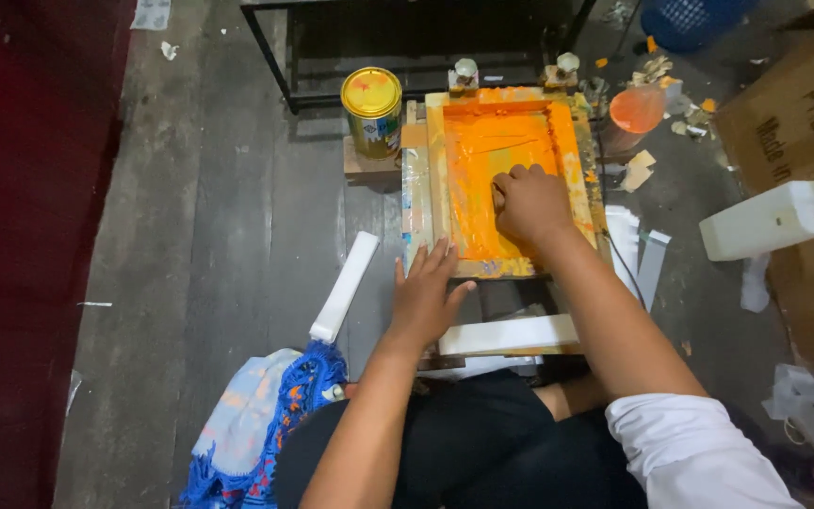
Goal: Spreading orange ink on a screen printing frame and handling thin white strips of material.
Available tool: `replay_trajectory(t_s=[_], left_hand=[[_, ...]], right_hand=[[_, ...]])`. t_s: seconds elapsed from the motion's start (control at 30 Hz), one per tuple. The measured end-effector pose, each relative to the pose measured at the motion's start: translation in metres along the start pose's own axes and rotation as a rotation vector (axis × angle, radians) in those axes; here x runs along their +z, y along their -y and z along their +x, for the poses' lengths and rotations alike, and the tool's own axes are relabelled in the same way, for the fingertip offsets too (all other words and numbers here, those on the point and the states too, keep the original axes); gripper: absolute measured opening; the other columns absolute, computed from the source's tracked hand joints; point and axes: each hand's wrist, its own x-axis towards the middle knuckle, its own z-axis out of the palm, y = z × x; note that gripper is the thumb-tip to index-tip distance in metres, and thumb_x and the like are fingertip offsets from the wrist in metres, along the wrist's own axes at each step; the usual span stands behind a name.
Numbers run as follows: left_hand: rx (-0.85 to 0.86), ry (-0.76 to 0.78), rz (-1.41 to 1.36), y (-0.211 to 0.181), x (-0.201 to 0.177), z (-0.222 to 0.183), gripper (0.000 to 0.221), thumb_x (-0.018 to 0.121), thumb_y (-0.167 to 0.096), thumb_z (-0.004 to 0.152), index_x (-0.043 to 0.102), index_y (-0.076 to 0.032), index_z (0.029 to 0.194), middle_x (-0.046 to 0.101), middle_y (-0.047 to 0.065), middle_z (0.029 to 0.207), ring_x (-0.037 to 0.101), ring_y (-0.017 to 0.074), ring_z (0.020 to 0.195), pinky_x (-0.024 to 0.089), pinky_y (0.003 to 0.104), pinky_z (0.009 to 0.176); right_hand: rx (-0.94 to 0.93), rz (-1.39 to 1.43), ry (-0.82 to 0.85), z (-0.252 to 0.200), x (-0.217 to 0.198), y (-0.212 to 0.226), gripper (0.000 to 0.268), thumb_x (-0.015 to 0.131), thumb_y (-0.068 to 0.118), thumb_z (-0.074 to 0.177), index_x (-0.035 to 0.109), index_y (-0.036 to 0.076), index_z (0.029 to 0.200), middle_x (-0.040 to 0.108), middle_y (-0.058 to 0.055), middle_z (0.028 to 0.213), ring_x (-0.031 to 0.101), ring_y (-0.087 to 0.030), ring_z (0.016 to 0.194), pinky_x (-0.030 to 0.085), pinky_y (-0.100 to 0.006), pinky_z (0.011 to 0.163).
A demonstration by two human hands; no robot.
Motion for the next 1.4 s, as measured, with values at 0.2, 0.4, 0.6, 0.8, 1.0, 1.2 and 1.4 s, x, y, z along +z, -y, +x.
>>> replay_trajectory(t_s=[0.2, 0.4, 0.6, 0.8, 1.0, 1.2, 1.4], left_hand=[[0.025, -0.018, 0.013, 0.006, 0.008, -0.002, 0.065, 0.059, -0.043, 0.101, 0.042, -0.009, 0.155, 0.035, 0.013, 0.165, 0.028, 0.0398, 0.152, 0.007, 0.071, 0.12], [0.006, 0.032, 0.096, 0.011, 0.014, -0.012, 0.067, 0.053, -0.048, 0.102, 0.037, -0.014, 0.158, 0.029, 0.008, 0.168, 0.026, 0.0352, 0.154, 0.006, 0.07, 0.122], [0.03, 0.002, 0.081, 0.007, 0.015, -0.034, 0.063, 0.053, -0.044, 0.105, 0.042, -0.009, 0.155, 0.033, 0.012, 0.166, 0.029, 0.0372, 0.153, 0.006, 0.071, 0.12], [0.034, -0.006, 0.078, 0.001, 0.01, -0.045, 0.062, 0.055, -0.042, 0.104, 0.045, -0.005, 0.152, 0.034, 0.015, 0.165, 0.029, 0.0387, 0.152, 0.006, 0.073, 0.12], [0.01, 0.012, 0.093, 0.002, 0.012, -0.03, 0.063, 0.056, -0.043, 0.103, 0.044, -0.007, 0.153, 0.034, 0.013, 0.165, 0.029, 0.0375, 0.152, 0.006, 0.072, 0.12], [0.028, -0.024, 0.034, 0.003, 0.01, -0.013, 0.064, 0.059, -0.041, 0.101, 0.044, -0.008, 0.153, 0.036, 0.013, 0.164, 0.03, 0.0402, 0.151, 0.007, 0.074, 0.119], [0.008, -0.008, -0.016, 0.003, 0.0, 0.001, 0.063, 0.059, -0.043, 0.1, 0.045, -0.011, 0.153, 0.035, 0.011, 0.165, 0.029, 0.0409, 0.151, 0.008, 0.073, 0.119]], right_hand=[[-0.025, -0.016, 0.051, -0.007, 0.029, -0.005, 0.06, 0.082, 0.031, 0.075, 0.066, 0.019, 0.131, 0.065, -0.005, 0.118, 0.059, -0.028, 0.11, 0.054, -0.043, 0.088], [-0.041, 0.032, 0.195, -0.041, 0.021, 0.004, 0.033, 0.081, 0.023, 0.075, 0.071, 0.019, 0.107, 0.067, -0.004, 0.105, 0.062, -0.028, 0.101, 0.056, -0.046, 0.082], [-0.052, 0.147, 0.275, -0.1, -0.015, 0.016, 0.068, 0.064, 0.006, 0.078, 0.06, 0.018, 0.145, 0.064, -0.014, 0.136, 0.061, -0.035, 0.119, 0.052, -0.048, 0.094], [-0.05, 0.086, 0.252, -0.096, -0.006, 0.016, 0.064, 0.065, 0.006, 0.083, 0.061, 0.017, 0.145, 0.066, -0.013, 0.135, 0.062, -0.033, 0.119, 0.051, -0.05, 0.094], [-0.046, 0.156, 0.242, -0.07, -0.02, 0.001, 0.046, 0.076, 0.016, 0.079, 0.074, 0.016, 0.125, 0.077, -0.011, 0.107, 0.072, -0.034, 0.104, 0.056, -0.05, 0.09], [-0.051, 0.134, 0.084, -0.024, -0.019, -0.015, 0.03, 0.066, 0.015, 0.086, 0.075, 0.017, 0.115, 0.077, -0.009, 0.099, 0.073, -0.032, 0.097, 0.058, -0.05, 0.086], [-0.042, 0.078, 0.075, -0.007, -0.008, 0.002, 0.06, 0.078, 0.028, 0.079, 0.064, 0.019, 0.137, 0.069, -0.007, 0.121, 0.064, -0.03, 0.113, 0.056, -0.046, 0.09]])
